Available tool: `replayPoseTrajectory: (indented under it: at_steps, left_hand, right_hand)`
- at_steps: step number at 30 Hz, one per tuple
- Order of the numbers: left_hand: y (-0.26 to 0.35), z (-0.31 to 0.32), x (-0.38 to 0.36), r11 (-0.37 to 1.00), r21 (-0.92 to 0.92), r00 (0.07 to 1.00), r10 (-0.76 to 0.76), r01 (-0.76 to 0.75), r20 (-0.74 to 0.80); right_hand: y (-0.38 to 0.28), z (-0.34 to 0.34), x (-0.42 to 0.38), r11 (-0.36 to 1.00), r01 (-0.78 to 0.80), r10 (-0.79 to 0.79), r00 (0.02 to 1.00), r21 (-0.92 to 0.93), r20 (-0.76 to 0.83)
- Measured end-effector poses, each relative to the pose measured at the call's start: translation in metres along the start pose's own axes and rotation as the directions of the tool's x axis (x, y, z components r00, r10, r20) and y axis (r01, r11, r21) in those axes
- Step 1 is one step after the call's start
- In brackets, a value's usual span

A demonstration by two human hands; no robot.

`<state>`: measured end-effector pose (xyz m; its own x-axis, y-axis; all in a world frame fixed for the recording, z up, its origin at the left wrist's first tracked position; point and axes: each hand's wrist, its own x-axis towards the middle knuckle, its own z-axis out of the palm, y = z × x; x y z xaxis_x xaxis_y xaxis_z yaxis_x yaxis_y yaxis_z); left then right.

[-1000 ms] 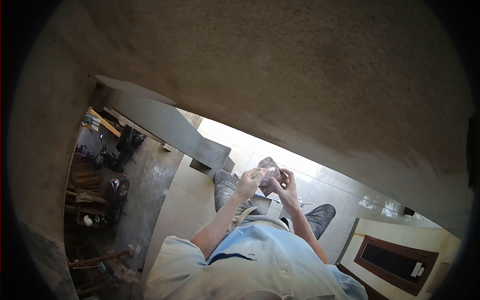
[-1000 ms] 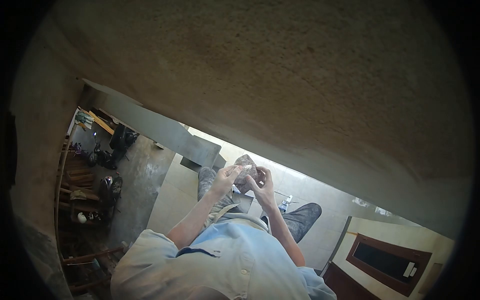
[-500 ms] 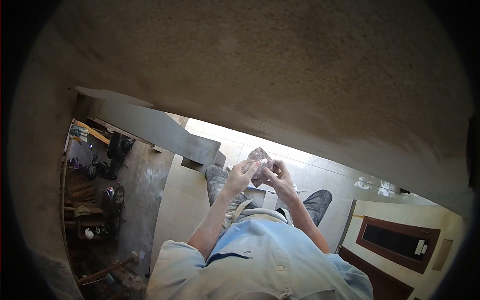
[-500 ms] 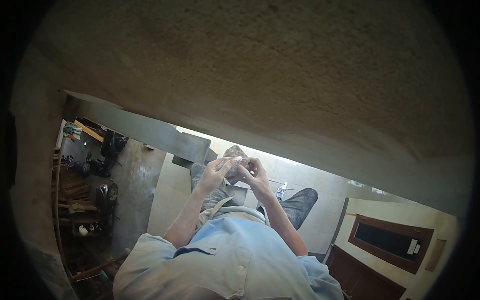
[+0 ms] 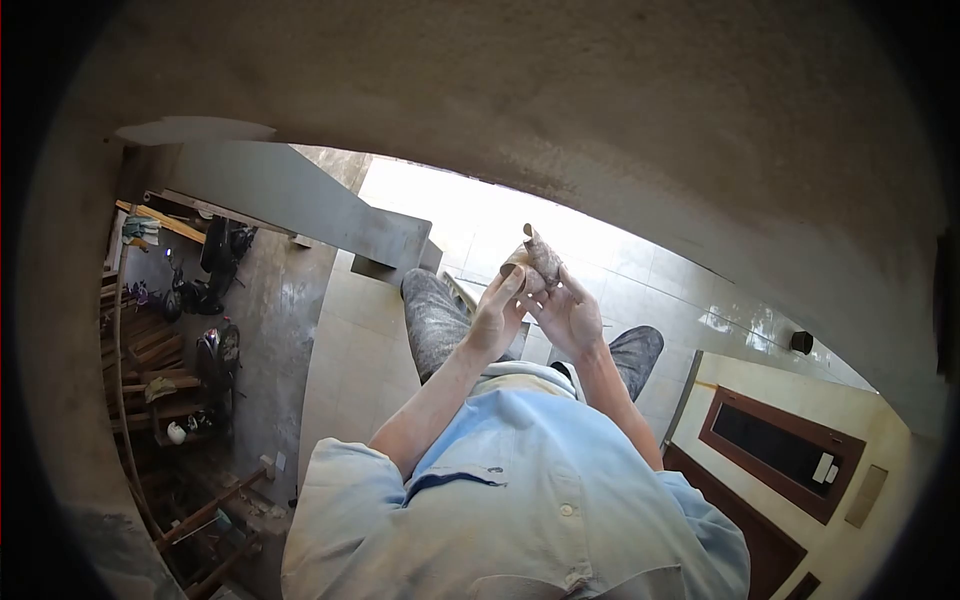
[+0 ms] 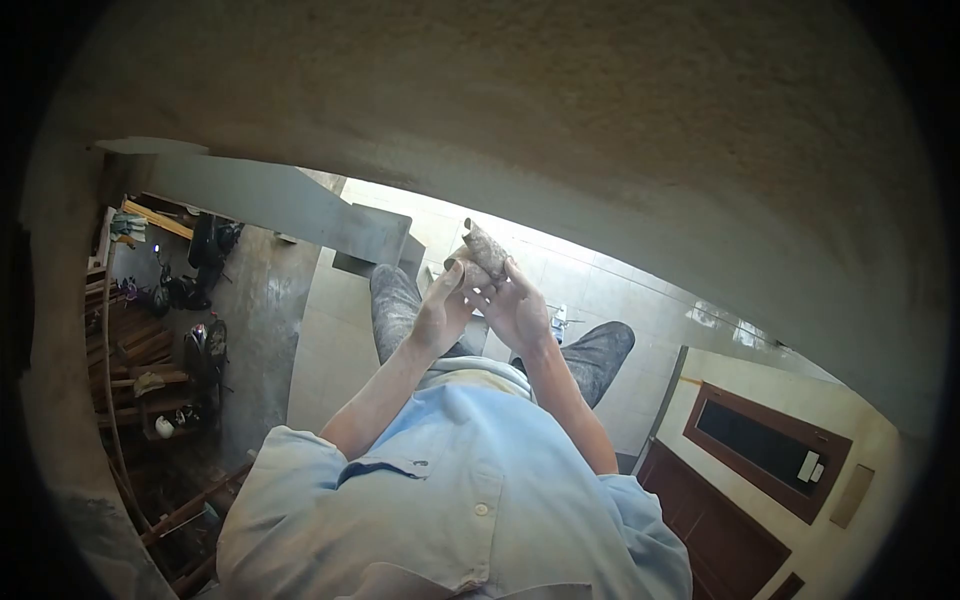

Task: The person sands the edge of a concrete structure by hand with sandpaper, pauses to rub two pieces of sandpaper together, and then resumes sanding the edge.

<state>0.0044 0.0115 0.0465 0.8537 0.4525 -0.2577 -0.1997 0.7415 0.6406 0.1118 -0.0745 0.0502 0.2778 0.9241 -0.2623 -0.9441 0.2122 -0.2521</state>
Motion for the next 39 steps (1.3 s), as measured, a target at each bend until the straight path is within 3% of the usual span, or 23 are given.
replayPoseTrajectory:
  at_steps: [3, 5, 7, 8, 11, 12, 15, 19, 22, 26, 30, 31, 33, 36, 39]
  left_hand:
    - [0.001, -0.003, -0.005, 0.996, -0.064, 0.998, -0.066, 0.065, -0.014]
    - [-0.006, -0.011, -0.007, 0.984, -0.039, 0.984, -0.172, 0.173, 0.036]
    - [-0.005, -0.015, -0.008, 0.957, -0.045, 0.955, -0.281, 0.286, 0.099]
    - [-0.004, -0.015, -0.009, 0.96, -0.038, 0.954, -0.272, 0.279, 0.125]
    - [0.002, -0.016, -0.007, 0.977, -0.008, 0.977, -0.212, 0.212, 0.013]
    - [0.016, -0.007, -0.005, 0.982, 0.019, 0.979, -0.187, 0.186, 0.086]
    - [0.031, -0.009, -0.005, 0.961, 0.009, 0.96, -0.278, 0.278, 0.035]
    - [0.043, -0.001, -0.015, 0.965, -0.062, 0.967, -0.256, 0.254, -0.016]
    - [0.04, -0.013, -0.013, 0.963, -0.128, 0.97, -0.228, 0.237, 0.082]
    - [0.053, -0.027, -0.016, 0.982, -0.156, 0.994, -0.104, 0.107, 0.026]
    - [0.089, -0.049, -0.022, 0.998, 0.056, 0.994, 0.028, -0.022, -0.109]
    - [0.1, -0.056, -0.025, 0.996, 0.089, 0.975, 0.045, -0.026, -0.216]
    - [0.122, -0.07, -0.032, 0.987, 0.16, 0.901, 0.097, -0.031, -0.422]
    - [0.151, -0.098, -0.042, 0.938, 0.303, 0.804, 0.31, -0.17, -0.508]
    - [0.179, -0.12, -0.049, 0.822, 0.545, 0.676, 0.498, -0.168, -0.543]
  right_hand:
    - [0.007, -0.009, -0.001, 0.996, 0.049, -0.044, 0.996, 0.072, -0.079]
    - [0.009, -0.014, -0.002, 0.986, 0.074, -0.069, 0.997, 0.151, -0.038]
    - [0.007, -0.022, -0.001, 0.993, 0.061, -0.063, 0.998, 0.101, 0.024]
    - [0.007, -0.026, -0.002, 0.995, 0.059, -0.063, 0.997, 0.079, 0.051]
    - [0.009, 0.008, -0.006, 0.977, 0.024, -0.049, 0.993, -0.211, -0.111]
    - [0.011, -0.002, -0.006, 0.956, -0.034, 0.002, 0.994, -0.293, -0.108]
    - [0.024, -0.002, -0.011, 0.928, -0.071, 0.028, 0.992, -0.367, -0.122]
    - [0.024, 0.0, -0.014, 0.936, -0.079, 0.067, 0.997, -0.344, -0.046]
    - [0.024, 0.007, -0.018, 0.92, -0.108, 0.095, 0.994, -0.376, -0.053]
    - [0.016, 0.012, -0.018, 0.947, -0.055, 0.027, 0.995, -0.317, -0.091]
    - [-0.006, -0.018, -0.017, 0.988, 0.074, -0.096, 0.98, -0.135, -0.172]
    - [-0.012, -0.032, -0.016, 0.989, 0.115, -0.131, 0.972, -0.092, -0.193]
    - [-0.023, -0.055, -0.02, 0.972, 0.153, -0.201, 0.932, -0.178, -0.302]
    - [-0.032, -0.091, -0.03, 0.943, 0.087, -0.224, 0.879, -0.321, -0.421]
    - [-0.029, -0.121, -0.043, 0.924, -0.003, -0.215, 0.823, -0.383, -0.525]
